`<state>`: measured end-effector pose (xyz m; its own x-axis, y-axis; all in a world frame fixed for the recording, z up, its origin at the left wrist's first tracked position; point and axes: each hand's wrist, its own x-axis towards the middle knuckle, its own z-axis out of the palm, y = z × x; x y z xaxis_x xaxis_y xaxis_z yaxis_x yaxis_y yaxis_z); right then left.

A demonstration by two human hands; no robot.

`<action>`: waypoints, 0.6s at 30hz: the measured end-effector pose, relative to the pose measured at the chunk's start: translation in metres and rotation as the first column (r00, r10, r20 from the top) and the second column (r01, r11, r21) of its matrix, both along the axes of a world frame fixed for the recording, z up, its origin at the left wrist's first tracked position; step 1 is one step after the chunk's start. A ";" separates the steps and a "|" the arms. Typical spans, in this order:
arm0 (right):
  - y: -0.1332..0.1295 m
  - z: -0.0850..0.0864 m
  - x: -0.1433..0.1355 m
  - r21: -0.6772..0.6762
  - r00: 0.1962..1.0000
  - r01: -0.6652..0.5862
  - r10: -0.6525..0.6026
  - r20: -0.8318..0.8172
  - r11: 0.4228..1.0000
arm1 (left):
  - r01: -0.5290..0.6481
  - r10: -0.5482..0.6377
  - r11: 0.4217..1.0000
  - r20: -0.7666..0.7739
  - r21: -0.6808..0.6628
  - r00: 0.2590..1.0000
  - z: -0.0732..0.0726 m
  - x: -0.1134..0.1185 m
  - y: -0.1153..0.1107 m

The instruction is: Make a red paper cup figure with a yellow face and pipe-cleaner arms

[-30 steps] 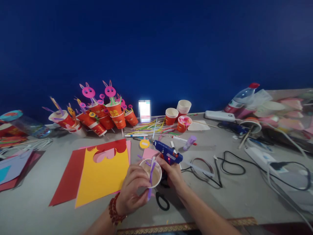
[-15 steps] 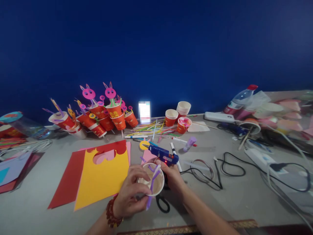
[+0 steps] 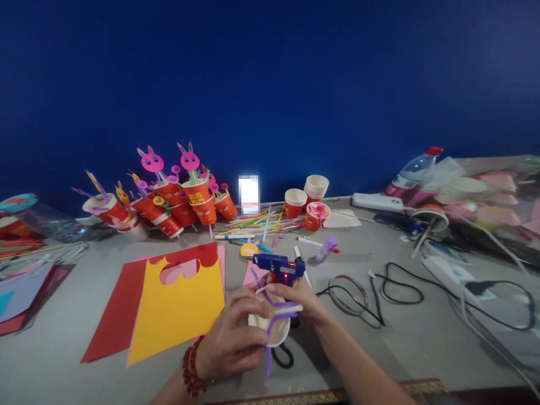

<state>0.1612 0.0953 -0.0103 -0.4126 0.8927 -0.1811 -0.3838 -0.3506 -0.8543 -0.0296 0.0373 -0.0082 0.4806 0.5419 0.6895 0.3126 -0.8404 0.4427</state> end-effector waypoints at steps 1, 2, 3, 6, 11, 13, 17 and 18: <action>0.000 0.001 0.000 -0.011 1.000 0.023 -0.023 0.010 1.000 | -0.001 0.001 1.000 0.000 0.013 1.000 0.000 0.000 0.001; 0.001 0.002 0.000 -0.019 0.999 0.038 -0.038 0.020 0.999 | 0.000 0.000 1.000 0.004 0.026 1.000 0.000 0.000 0.001; 0.001 0.003 0.000 -0.029 0.999 0.046 -0.046 0.027 0.999 | 0.001 -0.001 0.999 0.009 0.035 1.000 0.000 0.000 0.001; 0.002 0.005 -0.001 -0.063 0.998 0.065 -0.063 0.028 0.996 | -0.004 0.003 0.999 0.021 0.046 1.000 0.000 0.000 0.002; 0.001 0.007 0.000 -0.089 0.999 0.053 -0.052 0.012 0.995 | 0.012 -0.013 0.999 0.015 0.046 1.000 0.001 -0.001 0.001; 0.001 0.008 0.000 -0.089 0.998 0.061 -0.061 0.007 0.994 | 0.010 -0.011 0.999 0.014 0.040 1.000 0.001 -0.002 0.001; 0.000 0.009 0.000 -0.080 0.997 0.074 -0.075 -0.007 0.994 | -0.020 0.020 1.000 0.022 0.021 1.000 0.003 -0.002 0.001; 0.000 0.009 0.000 -0.075 0.997 0.078 -0.079 -0.008 0.994 | -0.026 0.026 1.000 0.024 0.015 0.999 0.003 -0.003 0.002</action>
<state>0.1610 0.0954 -0.0012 -0.3445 0.9064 -0.2444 -0.4218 -0.3820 -0.8223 -0.0323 0.0389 -0.0052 0.4499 0.5436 0.7086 0.3241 -0.8387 0.4377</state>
